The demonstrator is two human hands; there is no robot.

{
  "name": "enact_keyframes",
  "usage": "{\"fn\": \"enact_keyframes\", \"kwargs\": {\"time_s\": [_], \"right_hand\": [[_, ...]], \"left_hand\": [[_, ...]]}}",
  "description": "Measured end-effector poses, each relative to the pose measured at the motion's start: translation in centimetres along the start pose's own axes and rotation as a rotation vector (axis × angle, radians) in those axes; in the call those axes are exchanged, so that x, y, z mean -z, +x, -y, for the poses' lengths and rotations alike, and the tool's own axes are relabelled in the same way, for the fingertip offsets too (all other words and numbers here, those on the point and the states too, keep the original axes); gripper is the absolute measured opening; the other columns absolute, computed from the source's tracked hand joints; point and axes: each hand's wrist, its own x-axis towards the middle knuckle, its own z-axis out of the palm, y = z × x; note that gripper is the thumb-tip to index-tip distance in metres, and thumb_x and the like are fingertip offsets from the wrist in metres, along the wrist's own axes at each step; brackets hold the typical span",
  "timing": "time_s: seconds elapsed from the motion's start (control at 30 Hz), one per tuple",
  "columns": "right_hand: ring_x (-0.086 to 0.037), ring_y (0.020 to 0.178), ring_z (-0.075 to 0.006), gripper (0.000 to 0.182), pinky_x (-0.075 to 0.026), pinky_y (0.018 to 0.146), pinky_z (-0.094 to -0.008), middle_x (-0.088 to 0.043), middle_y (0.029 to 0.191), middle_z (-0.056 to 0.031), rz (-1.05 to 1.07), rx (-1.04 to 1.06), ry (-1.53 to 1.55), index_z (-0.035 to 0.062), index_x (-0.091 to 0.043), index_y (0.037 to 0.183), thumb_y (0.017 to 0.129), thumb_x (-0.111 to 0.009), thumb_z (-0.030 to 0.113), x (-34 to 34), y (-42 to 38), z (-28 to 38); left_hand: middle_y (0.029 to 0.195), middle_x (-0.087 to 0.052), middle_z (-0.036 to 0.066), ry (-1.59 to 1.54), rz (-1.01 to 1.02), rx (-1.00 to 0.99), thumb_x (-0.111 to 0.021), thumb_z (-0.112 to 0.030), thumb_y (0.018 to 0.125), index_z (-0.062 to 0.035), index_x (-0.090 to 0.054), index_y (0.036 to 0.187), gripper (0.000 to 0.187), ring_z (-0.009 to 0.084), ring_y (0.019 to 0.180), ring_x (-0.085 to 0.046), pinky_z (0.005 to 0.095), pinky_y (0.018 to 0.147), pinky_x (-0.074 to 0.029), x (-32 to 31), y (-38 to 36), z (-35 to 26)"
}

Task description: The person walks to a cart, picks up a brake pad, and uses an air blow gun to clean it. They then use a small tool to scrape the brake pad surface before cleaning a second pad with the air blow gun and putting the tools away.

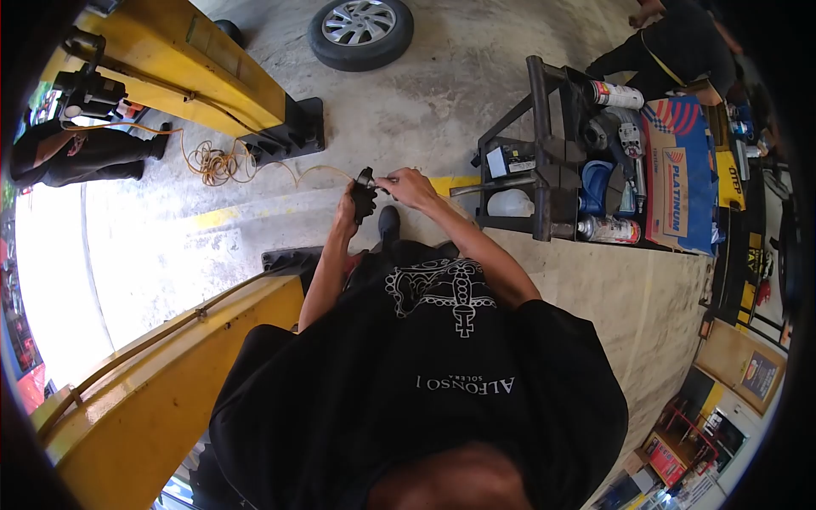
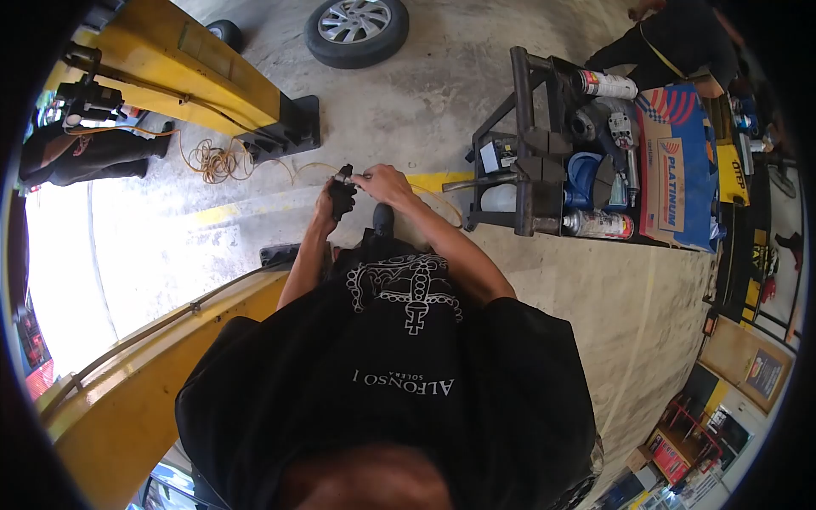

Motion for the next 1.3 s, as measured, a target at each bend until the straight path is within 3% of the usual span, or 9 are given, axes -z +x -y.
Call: {"fn": "enact_keyframes", "kwargs": {"time_s": [0.13,0.2,0.27,0.83,0.9,1.0,1.07,1.2,1.3], "right_hand": [[-0.061,0.080,-0.0332,0.047,-0.047,0.073,-0.0392,-0.064,0.079,-0.0162,0.010,0.018,-0.029,0.0078,-0.068,0.089,0.078,-0.051,0.051,0.9,0.0,0.5],[-0.061,0.081,-0.0336,0.047,-0.047,0.074,-0.0395,-0.064,0.081,-0.0171,-0.026,-0.004,-0.032,0.0084,-0.068,0.090,0.078,-0.052,0.050,0.8,0.0,0.8],[-0.061,0.083,-0.0338,0.046,-0.047,0.077,-0.0394,-0.064,0.085,-0.0173,0.082,0.041,-0.114,0.0082,-0.067,0.090,0.078,-0.052,0.050,1.6,-0.5,1.6],[-0.060,0.084,-0.0344,0.043,-0.047,0.077,-0.0403,-0.064,0.085,-0.0175,0.103,0.164,-0.111,0.0088,-0.068,0.089,0.079,-0.051,0.047,1.4,-1.3,2.0],[-0.060,0.084,-0.0344,0.043,-0.047,0.078,-0.0402,-0.064,0.086,-0.0174,0.100,0.199,-0.131,0.0090,-0.068,0.089,0.078,-0.051,0.048,1.7,-1.8,2.1],[-0.061,0.083,-0.0345,0.044,-0.047,0.078,-0.0401,-0.064,0.085,-0.0176,0.137,0.130,-0.129,0.0091,-0.068,0.089,0.078,-0.051,0.048,1.6,-2.0,2.1],[-0.061,0.083,-0.0342,0.044,-0.047,0.077,-0.0399,-0.064,0.085,-0.0185,0.163,0.274,-0.139,0.0082,-0.068,0.089,0.078,-0.051,0.047,1.0,-2.4,1.4],[-0.061,0.082,-0.0342,0.045,-0.047,0.076,-0.0399,-0.063,0.085,-0.0194,0.149,0.204,-0.098,0.0072,-0.068,0.089,0.079,-0.051,0.047,0.8,-2.1,1.0],[-0.061,0.082,-0.0339,0.045,-0.047,0.076,-0.0401,-0.063,0.084,-0.0192,0.152,0.290,-0.171,0.0073,-0.067,0.091,0.079,-0.051,0.047,0.7,-2.5,0.4]], "left_hand": [[0.078,-0.061,0.009,0.021,0.033,-0.007,-0.030,-0.043,0.092,-0.0039,-0.054,0.103,0.047,0.0183,0.057,-0.056,0.0299,0.051,-0.047,0.3,0.1,0.2],[0.075,-0.060,0.008,0.128,-0.050,-0.044,-0.030,-0.045,0.092,-0.0041,-0.055,0.100,0.049,0.0170,0.056,-0.055,0.0285,0.050,-0.045,0.7,0.1,0.4],[0.074,-0.059,0.007,0.202,-0.074,-0.034,-0.030,-0.046,0.091,-0.0041,-0.056,0.098,0.049,0.0165,0.056,-0.054,0.0281,0.050,-0.045,0.9,-0.1,0.2],[0.063,-0.052,0.005,0.356,-0.161,-0.157,-0.028,-0.048,0.092,-0.0038,-0.056,0.085,0.053,0.0137,0.051,-0.049,0.0263,0.046,-0.039,0.3,-1.5,0.3],[0.072,-0.057,0.007,0.271,-0.128,-0.090,-0.029,-0.045,0.092,-0.0029,-0.056,0.098,0.050,0.0147,0.057,-0.053,0.0279,0.050,-0.042,0.1,-1.4,0.3],[0.073,-0.057,0.007,0.247,-0.145,-0.070,-0.029,-0.045,0.092,-0.0035,-0.055,0.099,0.050,0.0153,0.057,-0.053,0.0286,0.050,-0.043,0.0,-1.4,0.4],[0.074,-0.058,0.008,0.226,-0.136,-0.059,-0.030,-0.046,0.092,-0.0037,-0.055,0.099,0.049,0.0157,0.057,-0.054,0.0289,0.050,-0.044,0.1,-1.5,0.4],[0.077,-0.060,0.010,0.021,-0.112,-0.087,-0.032,-0.046,0.091,-0.0038,-0.055,0.099,0.049,0.0189,0.059,-0.057,0.0310,0.053,-0.047,0.0,-1.2,1.1],[0.080,-0.061,0.012,-0.106,-0.073,-0.080,-0.029,-0.044,0.092,-0.0036,-0.054,0.103,0.049,0.0213,0.061,-0.059,0.0326,0.057,-0.049,0.1,-1.4,0.7]]}}
